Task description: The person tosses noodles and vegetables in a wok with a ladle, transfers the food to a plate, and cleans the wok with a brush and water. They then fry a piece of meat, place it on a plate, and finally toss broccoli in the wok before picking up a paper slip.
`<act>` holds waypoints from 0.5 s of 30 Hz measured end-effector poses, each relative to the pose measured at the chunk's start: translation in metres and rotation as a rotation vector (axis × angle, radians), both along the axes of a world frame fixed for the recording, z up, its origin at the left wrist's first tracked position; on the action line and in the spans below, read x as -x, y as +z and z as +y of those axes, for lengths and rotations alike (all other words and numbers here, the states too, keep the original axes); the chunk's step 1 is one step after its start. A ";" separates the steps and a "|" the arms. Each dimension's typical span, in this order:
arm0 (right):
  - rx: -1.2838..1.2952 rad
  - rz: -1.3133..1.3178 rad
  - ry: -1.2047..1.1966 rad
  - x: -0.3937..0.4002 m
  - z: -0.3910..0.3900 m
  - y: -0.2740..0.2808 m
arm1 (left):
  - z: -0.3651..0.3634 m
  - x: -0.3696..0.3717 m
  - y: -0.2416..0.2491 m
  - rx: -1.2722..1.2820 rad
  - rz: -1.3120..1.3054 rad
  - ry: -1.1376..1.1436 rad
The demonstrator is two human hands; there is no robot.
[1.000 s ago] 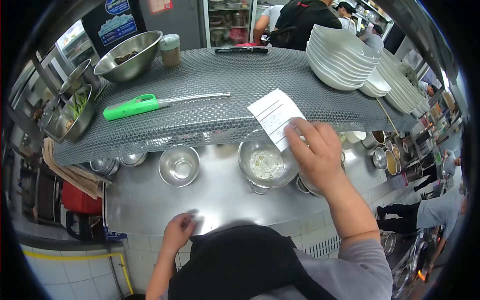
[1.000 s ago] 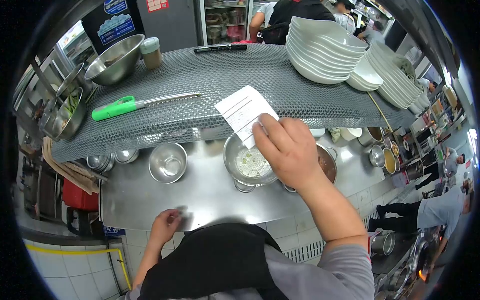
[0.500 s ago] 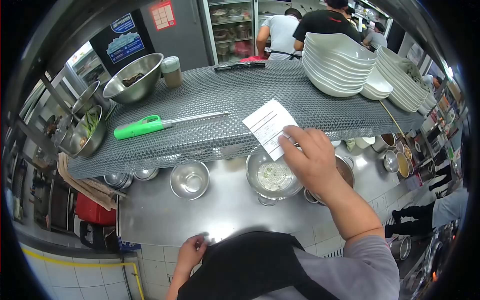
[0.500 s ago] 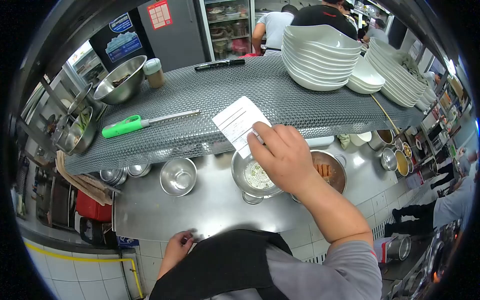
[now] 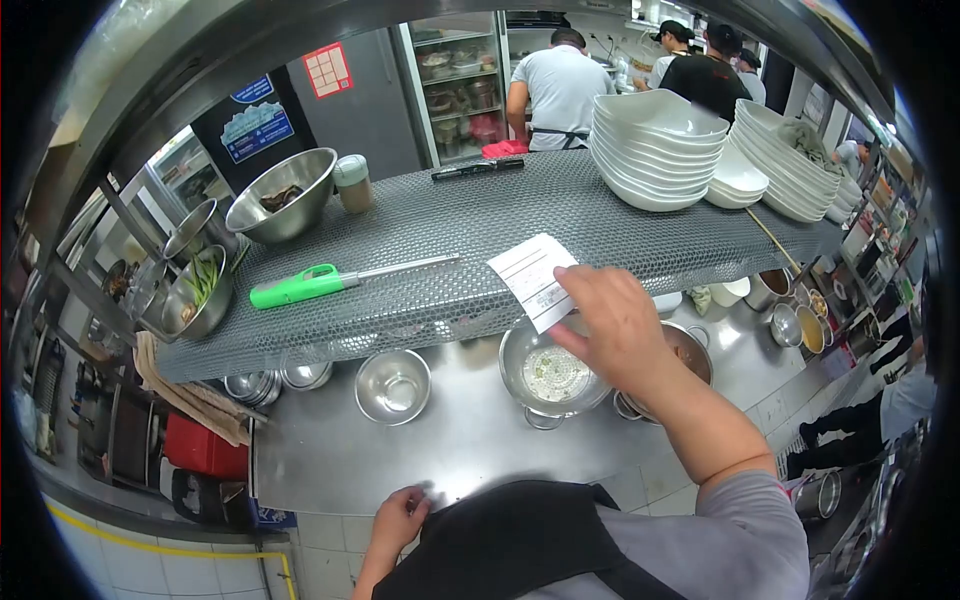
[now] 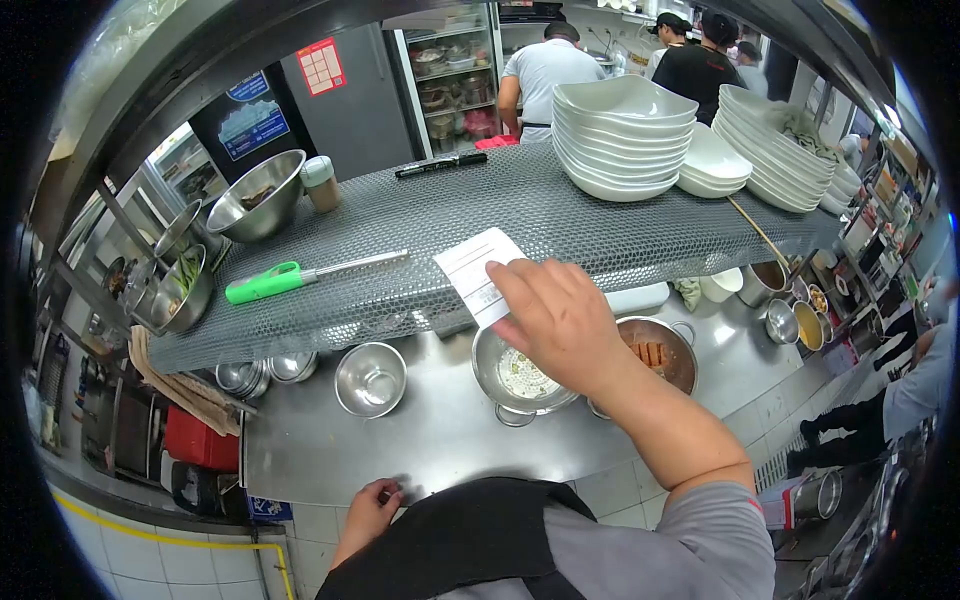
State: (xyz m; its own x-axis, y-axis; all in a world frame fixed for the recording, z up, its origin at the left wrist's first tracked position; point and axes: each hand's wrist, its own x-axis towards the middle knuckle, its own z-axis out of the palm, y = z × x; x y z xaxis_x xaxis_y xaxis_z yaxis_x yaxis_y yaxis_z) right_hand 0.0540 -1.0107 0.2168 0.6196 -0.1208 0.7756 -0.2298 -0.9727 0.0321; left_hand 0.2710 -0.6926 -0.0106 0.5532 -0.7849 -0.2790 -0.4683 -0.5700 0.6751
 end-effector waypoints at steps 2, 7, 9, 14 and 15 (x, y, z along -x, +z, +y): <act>-0.001 -0.015 0.003 -0.001 0.004 0.004 | 0.003 0.000 -0.003 0.016 0.000 -0.003; 0.077 0.112 -0.074 -0.002 0.004 0.021 | 0.007 -0.005 -0.009 0.037 0.026 -0.036; 0.086 0.186 -0.165 -0.006 -0.006 0.037 | 0.007 -0.011 -0.009 0.050 -0.024 -0.020; -0.139 -0.218 -0.177 -0.042 -0.056 0.112 | 0.016 -0.053 -0.062 0.236 -0.203 0.164; -0.242 -0.363 -0.128 -0.057 -0.075 0.122 | 0.016 -0.059 -0.066 0.300 -0.257 0.284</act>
